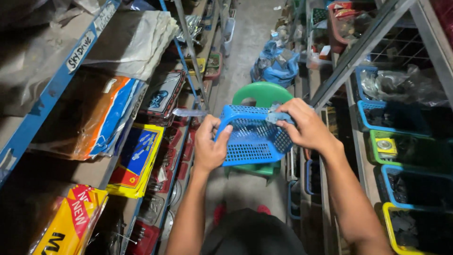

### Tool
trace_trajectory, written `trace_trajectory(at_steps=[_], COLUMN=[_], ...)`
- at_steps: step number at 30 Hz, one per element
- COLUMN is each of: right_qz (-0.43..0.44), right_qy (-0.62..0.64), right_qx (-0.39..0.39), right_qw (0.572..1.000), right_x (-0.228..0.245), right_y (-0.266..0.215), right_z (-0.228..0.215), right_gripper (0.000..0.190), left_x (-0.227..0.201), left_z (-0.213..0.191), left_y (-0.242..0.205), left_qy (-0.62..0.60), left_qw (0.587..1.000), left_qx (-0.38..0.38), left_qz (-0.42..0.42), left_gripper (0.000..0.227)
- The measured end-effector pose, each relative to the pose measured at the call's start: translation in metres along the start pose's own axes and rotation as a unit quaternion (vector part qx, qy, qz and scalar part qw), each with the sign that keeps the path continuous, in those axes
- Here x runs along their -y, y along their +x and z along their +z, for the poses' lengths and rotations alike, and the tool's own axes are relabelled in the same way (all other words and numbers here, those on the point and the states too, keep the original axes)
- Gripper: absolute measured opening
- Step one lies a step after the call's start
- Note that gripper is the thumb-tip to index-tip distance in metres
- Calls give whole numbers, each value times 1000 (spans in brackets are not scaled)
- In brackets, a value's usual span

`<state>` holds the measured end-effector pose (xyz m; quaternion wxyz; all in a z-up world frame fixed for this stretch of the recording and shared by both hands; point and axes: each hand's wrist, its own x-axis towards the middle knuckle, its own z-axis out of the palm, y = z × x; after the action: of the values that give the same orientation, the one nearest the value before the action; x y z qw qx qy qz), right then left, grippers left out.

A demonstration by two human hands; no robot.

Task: The person wipes a blue plastic basket with a cloth in a cluttered storage aisle. They then pick up a small blue box and wipe it with the same cloth, handling the items one at a time.

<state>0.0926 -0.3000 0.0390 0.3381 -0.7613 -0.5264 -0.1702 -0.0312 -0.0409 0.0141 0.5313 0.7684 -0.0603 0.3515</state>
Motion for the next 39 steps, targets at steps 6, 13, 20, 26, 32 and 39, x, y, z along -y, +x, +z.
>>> trace_trajectory(at_steps=[6, 13, 20, 26, 32, 39], right_qz=[-27, -87, -58, -29, -39, -52], right_qy=[26, -16, -133, -84, -111, -275], right_qx=[-26, -58, -57, -65, -106, -190], right_qw=[999, 994, 988, 994, 987, 941], right_x=[37, 30, 12, 56, 57, 38], right_y=[32, 47, 29, 55, 64, 16], right_z=[22, 27, 23, 42, 54, 54], right_gripper=[21, 21, 26, 24, 26, 29], left_x=[-8, 5, 25, 15, 28, 51], left_z=[22, 0, -33, -17, -16, -42], left_y=[1, 8, 14, 18, 24, 36], left_qy=[14, -7, -31, -7, -53, -123], left_qw=[995, 999, 999, 998, 996, 992], left_qx=[77, 25, -28, 45, 46, -3], left_qz=[55, 31, 25, 36, 46, 40], left_gripper=[23, 18, 19, 18, 18, 20])
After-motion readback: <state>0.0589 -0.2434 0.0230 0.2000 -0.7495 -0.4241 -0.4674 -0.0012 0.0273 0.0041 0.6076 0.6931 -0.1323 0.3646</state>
